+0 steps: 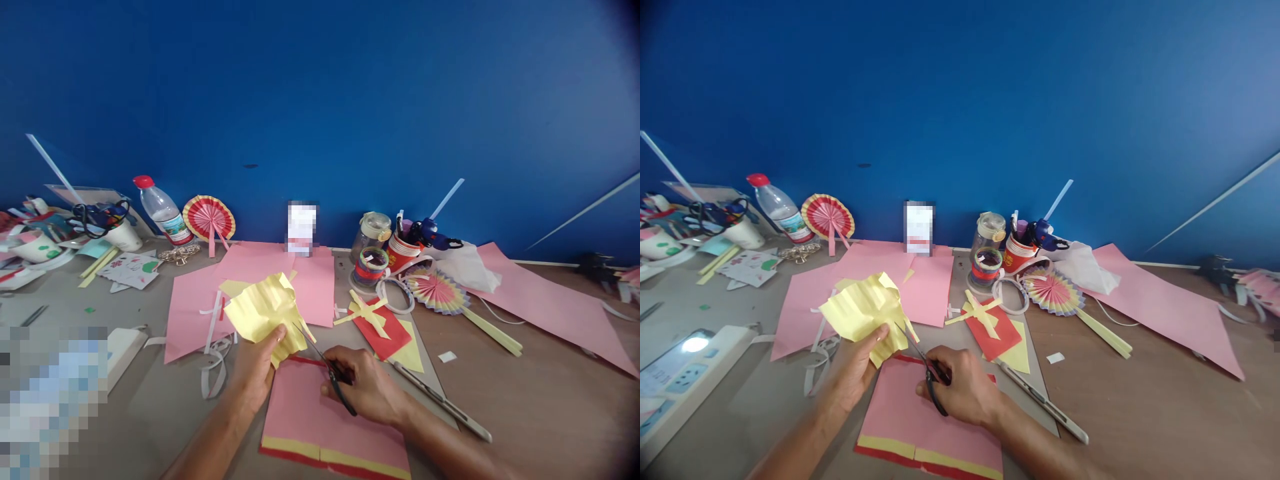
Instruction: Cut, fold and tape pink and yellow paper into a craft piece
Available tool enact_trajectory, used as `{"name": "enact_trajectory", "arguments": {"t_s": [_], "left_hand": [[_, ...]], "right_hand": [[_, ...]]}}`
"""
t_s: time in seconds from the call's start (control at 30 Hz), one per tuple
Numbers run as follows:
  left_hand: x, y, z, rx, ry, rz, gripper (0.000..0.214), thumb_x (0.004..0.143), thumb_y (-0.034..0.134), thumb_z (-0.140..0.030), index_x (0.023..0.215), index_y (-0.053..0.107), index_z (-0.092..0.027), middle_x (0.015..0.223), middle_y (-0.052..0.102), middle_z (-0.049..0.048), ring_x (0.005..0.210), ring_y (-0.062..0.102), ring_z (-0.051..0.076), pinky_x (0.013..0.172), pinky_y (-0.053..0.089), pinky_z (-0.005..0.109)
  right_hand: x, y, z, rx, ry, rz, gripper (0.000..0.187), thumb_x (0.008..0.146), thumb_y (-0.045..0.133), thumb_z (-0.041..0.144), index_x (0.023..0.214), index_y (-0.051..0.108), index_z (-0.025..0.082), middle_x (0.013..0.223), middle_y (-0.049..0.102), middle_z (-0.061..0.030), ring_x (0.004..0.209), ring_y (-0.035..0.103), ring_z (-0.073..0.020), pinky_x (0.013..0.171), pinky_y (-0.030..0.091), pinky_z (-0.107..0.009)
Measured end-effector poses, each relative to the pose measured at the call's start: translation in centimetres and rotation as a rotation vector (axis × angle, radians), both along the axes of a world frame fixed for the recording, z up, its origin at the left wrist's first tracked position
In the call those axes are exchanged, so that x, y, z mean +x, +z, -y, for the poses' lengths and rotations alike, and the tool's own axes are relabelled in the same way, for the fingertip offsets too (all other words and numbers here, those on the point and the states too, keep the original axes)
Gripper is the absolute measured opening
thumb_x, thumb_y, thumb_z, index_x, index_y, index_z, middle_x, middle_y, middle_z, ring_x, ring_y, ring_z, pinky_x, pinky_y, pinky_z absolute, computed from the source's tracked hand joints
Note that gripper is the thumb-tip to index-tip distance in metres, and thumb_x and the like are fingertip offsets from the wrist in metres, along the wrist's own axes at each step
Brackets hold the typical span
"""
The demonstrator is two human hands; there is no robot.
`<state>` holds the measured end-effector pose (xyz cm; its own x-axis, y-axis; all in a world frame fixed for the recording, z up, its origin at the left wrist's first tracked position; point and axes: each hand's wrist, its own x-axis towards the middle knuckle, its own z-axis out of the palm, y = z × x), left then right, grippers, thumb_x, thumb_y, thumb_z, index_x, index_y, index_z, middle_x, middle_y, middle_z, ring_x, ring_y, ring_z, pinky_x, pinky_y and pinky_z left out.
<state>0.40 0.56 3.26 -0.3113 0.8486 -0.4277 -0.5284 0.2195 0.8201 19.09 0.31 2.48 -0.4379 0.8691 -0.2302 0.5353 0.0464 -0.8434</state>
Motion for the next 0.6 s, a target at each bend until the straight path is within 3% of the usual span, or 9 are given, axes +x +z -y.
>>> {"name": "enact_trajectory", "arguments": {"t_s": [0.13, 0.4, 0.5, 0.6], "left_hand": [[-0.4, 0.3, -0.1, 0.021, -0.009, -0.001, 0.067, 0.053, 0.086, -0.020, 0.115, 0.060, -0.017, 0.096, 0.073, 0.0058, 0.084, 0.069, 0.022, 0.071, 0.055, 0.030], [-0.6, -0.7, -0.2, 0.025, -0.046, -0.022, 0.062, 0.054, 0.086, -0.026, 0.110, 0.063, -0.018, 0.092, 0.074, 0.0048, 0.079, 0.070, 0.022, 0.069, 0.055, 0.030], [-0.5, -0.6, -0.1, -0.020, -0.123, -0.002, 0.060, 0.052, 0.087, -0.027, 0.106, 0.065, -0.015, 0.088, 0.074, 0.0065, 0.077, 0.071, 0.024, 0.066, 0.056, 0.032], [-0.5, -0.4, 0.0, -0.075, -0.148, 0.021, 0.056, 0.054, 0.086, -0.030, 0.104, 0.065, -0.017, 0.089, 0.074, 0.0078, 0.079, 0.071, 0.027, 0.065, 0.056, 0.033]], "right_hand": [[0.5, -0.5, -0.4, -0.079, 0.035, -0.078, 0.014, 0.068, 0.068, 0.027, 0.077, 0.060, 0.019, 0.057, 0.037, 0.0085, 0.055, 0.031, -0.0083, 0.051, 0.025, -0.022], [2.3, 0.6, -2.6, -0.413, 0.097, -0.255, 0.025, 0.065, 0.068, 0.034, 0.083, 0.063, 0.017, 0.055, 0.047, 0.0065, 0.051, 0.040, -0.0084, 0.048, 0.030, -0.021], [3.0, 0.8, -3.3, -0.368, 0.054, -0.278, 0.025, 0.066, 0.067, 0.034, 0.084, 0.064, 0.018, 0.054, 0.048, 0.0062, 0.051, 0.040, -0.0087, 0.048, 0.031, -0.021], [3.8, 0.3, -3.8, -0.268, 0.107, -0.205, 0.025, 0.067, 0.069, 0.032, 0.088, 0.066, 0.018, 0.056, 0.047, 0.0071, 0.052, 0.039, -0.0085, 0.048, 0.031, -0.021]]}}
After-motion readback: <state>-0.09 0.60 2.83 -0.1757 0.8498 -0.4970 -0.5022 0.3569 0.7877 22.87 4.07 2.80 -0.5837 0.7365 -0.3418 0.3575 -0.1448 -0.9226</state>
